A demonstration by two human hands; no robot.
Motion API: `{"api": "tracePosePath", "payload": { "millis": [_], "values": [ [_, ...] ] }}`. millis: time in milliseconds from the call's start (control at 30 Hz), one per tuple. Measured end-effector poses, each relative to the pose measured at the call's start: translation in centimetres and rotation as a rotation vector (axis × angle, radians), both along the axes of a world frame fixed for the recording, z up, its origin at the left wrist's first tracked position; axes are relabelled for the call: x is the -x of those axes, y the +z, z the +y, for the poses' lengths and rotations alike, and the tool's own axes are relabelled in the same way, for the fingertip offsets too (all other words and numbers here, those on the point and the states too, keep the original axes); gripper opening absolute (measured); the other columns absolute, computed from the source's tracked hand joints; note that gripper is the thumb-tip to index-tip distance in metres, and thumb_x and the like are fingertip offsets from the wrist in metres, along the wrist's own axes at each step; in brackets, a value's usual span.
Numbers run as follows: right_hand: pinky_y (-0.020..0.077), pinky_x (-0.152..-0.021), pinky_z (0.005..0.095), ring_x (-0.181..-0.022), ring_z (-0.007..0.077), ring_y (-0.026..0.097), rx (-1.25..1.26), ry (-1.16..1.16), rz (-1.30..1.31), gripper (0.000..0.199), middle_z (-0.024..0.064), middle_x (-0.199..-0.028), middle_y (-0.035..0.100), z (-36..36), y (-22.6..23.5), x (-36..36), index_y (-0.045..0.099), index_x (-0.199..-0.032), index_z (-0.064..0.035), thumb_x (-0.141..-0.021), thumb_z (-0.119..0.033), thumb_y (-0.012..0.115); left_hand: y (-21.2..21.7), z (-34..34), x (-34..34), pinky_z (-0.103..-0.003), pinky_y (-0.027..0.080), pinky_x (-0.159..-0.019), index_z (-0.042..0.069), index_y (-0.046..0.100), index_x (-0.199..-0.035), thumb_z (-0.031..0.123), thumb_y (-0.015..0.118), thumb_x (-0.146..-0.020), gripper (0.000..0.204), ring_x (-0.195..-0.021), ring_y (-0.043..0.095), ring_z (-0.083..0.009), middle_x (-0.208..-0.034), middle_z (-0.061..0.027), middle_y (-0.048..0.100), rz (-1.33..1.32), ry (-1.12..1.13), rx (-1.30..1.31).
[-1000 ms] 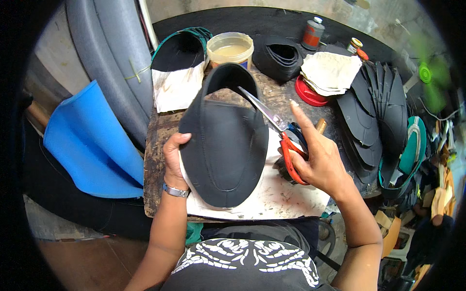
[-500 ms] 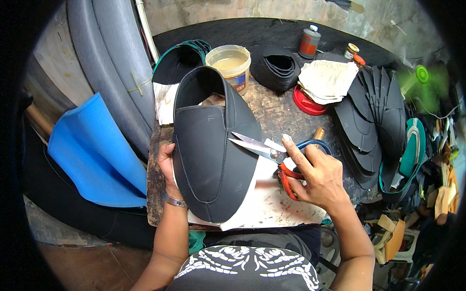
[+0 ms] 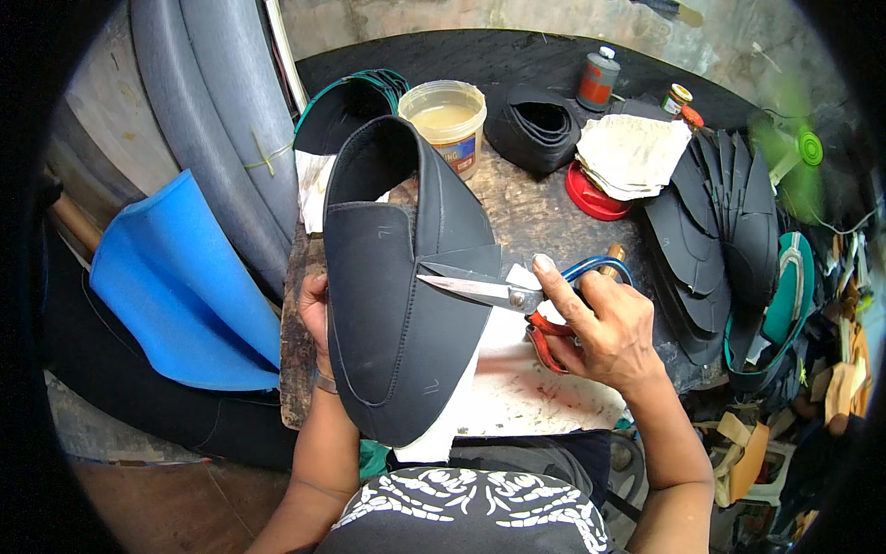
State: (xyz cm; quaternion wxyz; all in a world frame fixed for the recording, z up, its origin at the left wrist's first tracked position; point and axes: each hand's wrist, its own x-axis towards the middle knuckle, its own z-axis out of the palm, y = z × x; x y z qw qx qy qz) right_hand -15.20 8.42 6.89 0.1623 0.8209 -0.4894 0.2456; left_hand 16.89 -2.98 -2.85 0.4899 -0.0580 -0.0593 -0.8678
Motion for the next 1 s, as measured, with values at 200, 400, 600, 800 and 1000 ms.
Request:
{"api": "tracePosePath", "payload": {
  "millis": [200, 400, 600, 800, 1000],
  "values": [
    [0.0415, -0.054, 0.0377, -0.058, 0.0253, 0.051, -0.018, 0.026, -0.002, 0.090, 0.0081, -0.076, 0.051, -0.2, 0.1, 0.2, 0.056, -0.143, -0.0066, -0.057, -0.019, 0.078, -0.4, -0.1, 0.0, -0.047, 0.057, -0.096, -0.012, 0.064, -0.117, 0.014, 0.054, -0.089, 0.040, -0.103, 0.071, -0.0355, -0.116, -0.0277, 0.070, 0.004, 0.014, 0.046],
    [0.0442, -0.054, 0.0351, -0.060, 0.0217, 0.051, -0.004, 0.019, -0.049, 0.091, 0.0043, -0.075, 0.047, -0.3, 0.2, 0.4, 0.061, -0.142, -0.0133, -0.054, -0.022, 0.083, -0.4, -0.2, -0.1, -0.048, 0.058, -0.094, -0.013, 0.064, -0.116, 0.014, 0.053, -0.090, 0.039, -0.103, 0.071, -0.0357, -0.115, -0.0277, 0.070, -0.001, 0.037, 0.014],
    [0.0435, -0.054, 0.0347, -0.059, 0.0215, 0.050, 0.016, 0.033, -0.036, 0.091, 0.0041, -0.074, 0.045, -0.6, 0.2, 0.3, 0.060, -0.142, -0.0133, -0.054, -0.022, 0.082, -0.2, 0.0, 0.1, -0.047, 0.059, -0.093, -0.013, 0.064, -0.116, 0.015, 0.052, -0.090, 0.040, -0.100, 0.072, -0.0360, -0.113, -0.0280, 0.070, -0.003, 0.018, 0.035],
    [0.0418, -0.052, 0.0373, -0.057, 0.0241, 0.050, 0.010, 0.040, 0.021, 0.093, 0.0059, -0.074, 0.051, -0.7, 0.2, 0.2, 0.056, -0.143, -0.0064, -0.054, -0.018, 0.079, -0.3, 0.1, 0.1, -0.047, 0.060, -0.092, -0.013, 0.065, -0.115, 0.015, 0.053, -0.089, 0.040, -0.099, 0.072, -0.0356, -0.111, -0.0273, 0.071, -0.008, 0.039, 0.014],
    [0.0472, -0.052, 0.0377, -0.059, 0.0242, 0.055, -0.095, -0.002, -0.085, 0.092, 0.0068, -0.077, 0.053, -0.2, -1.3, 0.9, 0.052, -0.147, -0.0053, -0.060, -0.016, 0.081, 0.0, -0.3, -0.5, -0.043, 0.060, -0.090, -0.010, 0.066, -0.114, 0.014, 0.055, -0.087, 0.038, -0.092, 0.072, -0.0328, -0.106, -0.0235, 0.072, -0.137, 0.124, -0.056]
  ]
}}
